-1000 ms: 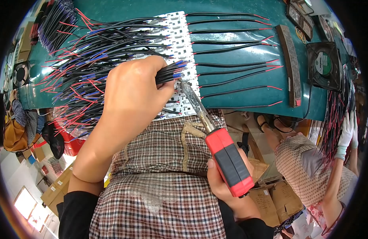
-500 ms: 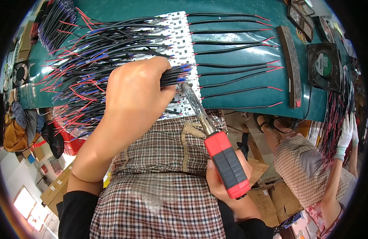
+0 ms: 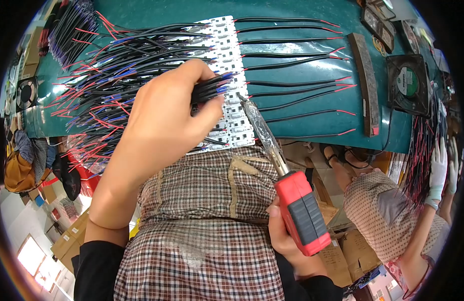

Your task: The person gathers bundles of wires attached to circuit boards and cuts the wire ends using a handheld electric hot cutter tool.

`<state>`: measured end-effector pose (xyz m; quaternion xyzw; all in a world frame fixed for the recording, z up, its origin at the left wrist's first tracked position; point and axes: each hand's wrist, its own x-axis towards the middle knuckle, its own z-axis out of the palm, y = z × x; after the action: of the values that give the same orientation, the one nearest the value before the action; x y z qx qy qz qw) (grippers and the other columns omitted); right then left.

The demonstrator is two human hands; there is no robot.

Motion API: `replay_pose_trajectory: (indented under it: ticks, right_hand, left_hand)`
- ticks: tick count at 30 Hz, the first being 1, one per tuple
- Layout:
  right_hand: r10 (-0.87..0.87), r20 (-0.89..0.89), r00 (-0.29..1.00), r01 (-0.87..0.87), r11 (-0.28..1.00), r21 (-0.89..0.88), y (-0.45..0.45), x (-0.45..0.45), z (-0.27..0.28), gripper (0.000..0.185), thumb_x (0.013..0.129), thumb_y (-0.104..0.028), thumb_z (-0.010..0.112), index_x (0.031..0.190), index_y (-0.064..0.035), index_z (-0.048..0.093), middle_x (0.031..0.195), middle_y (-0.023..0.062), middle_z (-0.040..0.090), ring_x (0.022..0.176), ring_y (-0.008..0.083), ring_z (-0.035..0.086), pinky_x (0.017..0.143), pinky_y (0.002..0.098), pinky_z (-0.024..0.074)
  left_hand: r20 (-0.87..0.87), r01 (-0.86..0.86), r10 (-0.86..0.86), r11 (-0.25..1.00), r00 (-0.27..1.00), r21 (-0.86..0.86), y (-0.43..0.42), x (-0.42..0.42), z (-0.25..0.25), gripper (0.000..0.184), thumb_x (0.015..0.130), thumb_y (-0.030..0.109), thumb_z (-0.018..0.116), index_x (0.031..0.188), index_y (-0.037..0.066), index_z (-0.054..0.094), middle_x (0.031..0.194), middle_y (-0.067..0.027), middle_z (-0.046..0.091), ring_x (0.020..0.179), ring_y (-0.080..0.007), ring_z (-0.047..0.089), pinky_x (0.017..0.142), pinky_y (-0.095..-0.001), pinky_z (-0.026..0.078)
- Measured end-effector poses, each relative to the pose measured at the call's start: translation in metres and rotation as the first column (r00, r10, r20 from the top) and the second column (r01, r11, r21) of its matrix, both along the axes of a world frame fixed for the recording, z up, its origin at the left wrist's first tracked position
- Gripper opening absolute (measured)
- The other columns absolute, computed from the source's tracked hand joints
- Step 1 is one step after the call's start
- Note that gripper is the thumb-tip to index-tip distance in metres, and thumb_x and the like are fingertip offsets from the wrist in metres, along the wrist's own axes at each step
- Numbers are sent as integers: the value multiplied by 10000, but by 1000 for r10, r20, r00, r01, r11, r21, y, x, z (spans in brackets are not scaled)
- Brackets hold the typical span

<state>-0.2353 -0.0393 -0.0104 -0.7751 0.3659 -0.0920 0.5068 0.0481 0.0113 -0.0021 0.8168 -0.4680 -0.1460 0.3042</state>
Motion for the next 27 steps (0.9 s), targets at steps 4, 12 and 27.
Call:
replay_pose_trajectory:
  ticks: [4,12,27]
  right_hand:
    - [3,36,999,-4,1000,29,-1,1,3,144,1002,-119,511,1086,-2,506,772,71,575,580,87,489,541,245,412]
    - [-32,56,998,29,997,65,2,-8,2,182,997,-104,508,1133,16,493,762,76,560,535,70,455,524,236,409]
    - [-41,-106,994,38,999,-31,7,-22,1,86,804,-49,724,875,-24,682,831,107,644,724,274,632,640,366,503]
  left_hand:
    - [-84,-3,5,1000,996,28,2,7,2,243,914,174,681,1014,-41,632,803,-202,658,742,-385,643,687,-403,502]
    - [151,-124,175,948,973,-294,3,1,14,174,933,136,683,1023,-8,644,761,-143,638,668,-284,592,669,-344,482]
    - [56,8,-8,1000,998,-7,13,-14,-4,175,779,137,760,855,6,672,728,-169,655,673,-365,649,615,-421,498]
